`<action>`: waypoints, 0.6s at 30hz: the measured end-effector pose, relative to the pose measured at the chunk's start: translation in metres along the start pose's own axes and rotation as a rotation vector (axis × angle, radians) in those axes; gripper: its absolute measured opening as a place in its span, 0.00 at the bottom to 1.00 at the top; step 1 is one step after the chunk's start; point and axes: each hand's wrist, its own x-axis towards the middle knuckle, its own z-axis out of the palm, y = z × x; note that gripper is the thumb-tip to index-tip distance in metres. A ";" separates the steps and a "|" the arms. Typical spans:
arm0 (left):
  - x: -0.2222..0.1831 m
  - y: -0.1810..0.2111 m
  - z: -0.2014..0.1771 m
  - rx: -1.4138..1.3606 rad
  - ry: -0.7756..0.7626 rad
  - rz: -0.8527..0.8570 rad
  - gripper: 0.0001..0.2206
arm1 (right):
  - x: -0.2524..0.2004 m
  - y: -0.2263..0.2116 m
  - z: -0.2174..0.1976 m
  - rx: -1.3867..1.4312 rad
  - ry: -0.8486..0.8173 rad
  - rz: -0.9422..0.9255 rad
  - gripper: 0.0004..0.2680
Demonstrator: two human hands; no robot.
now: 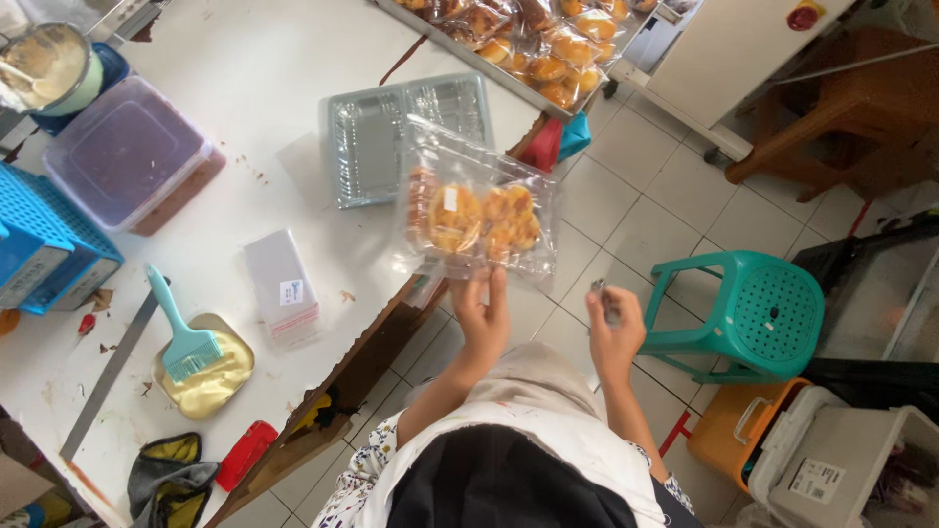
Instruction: The person picks up wrapped pastries from a metal tray and places them into a transparent plastic container, then uses a handheld tape dispenser to seal the lid shut.
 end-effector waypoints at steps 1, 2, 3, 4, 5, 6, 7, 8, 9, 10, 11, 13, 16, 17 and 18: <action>-0.003 -0.010 0.001 -0.110 0.010 -0.072 0.08 | -0.007 0.013 -0.002 0.109 -0.064 0.101 0.07; -0.007 -0.020 0.001 -0.220 0.020 -0.144 0.09 | -0.018 0.024 0.000 0.228 -0.150 0.237 0.08; -0.012 -0.029 -0.002 -0.172 0.031 -0.160 0.09 | -0.028 0.032 0.001 0.348 -0.238 0.372 0.08; -0.016 -0.037 -0.006 -0.123 0.042 -0.177 0.10 | -0.038 0.036 -0.005 0.269 -0.373 0.424 0.08; -0.018 -0.043 -0.010 -0.074 0.054 -0.192 0.11 | -0.050 0.035 -0.014 0.188 -0.509 0.474 0.08; -0.019 -0.047 -0.012 -0.100 0.060 -0.157 0.13 | -0.056 0.031 -0.021 0.106 -0.644 0.522 0.09; -0.020 -0.048 -0.014 -0.126 0.068 -0.123 0.14 | -0.049 0.026 -0.033 0.042 -0.783 0.516 0.10; -0.019 -0.047 -0.016 -0.151 0.075 -0.089 0.16 | -0.034 0.021 -0.050 -0.023 -0.920 0.508 0.12; -0.017 -0.044 -0.019 -0.213 0.077 -0.128 0.15 | -0.022 0.014 -0.060 -0.089 -1.058 0.496 0.13; -0.015 -0.039 -0.021 -0.274 0.078 -0.167 0.13 | -0.013 0.007 -0.064 -0.105 -1.212 0.356 0.13; -0.015 -0.034 -0.024 -0.336 0.078 -0.211 0.12 | -0.005 0.002 -0.069 -0.121 -1.361 0.218 0.13; -0.011 -0.028 -0.031 -0.462 0.069 -0.221 0.14 | 0.005 -0.005 -0.067 -0.050 -1.538 0.107 0.13; -0.008 -0.019 -0.037 -0.457 0.093 -0.173 0.12 | 0.020 -0.019 -0.053 0.272 -1.536 0.207 0.15; -0.008 -0.016 -0.040 -0.420 0.109 -0.149 0.10 | 0.023 -0.025 -0.053 0.420 -1.471 0.247 0.16; -0.008 -0.013 -0.043 -0.429 0.103 -0.166 0.10 | 0.026 -0.032 -0.050 0.566 -1.401 0.287 0.17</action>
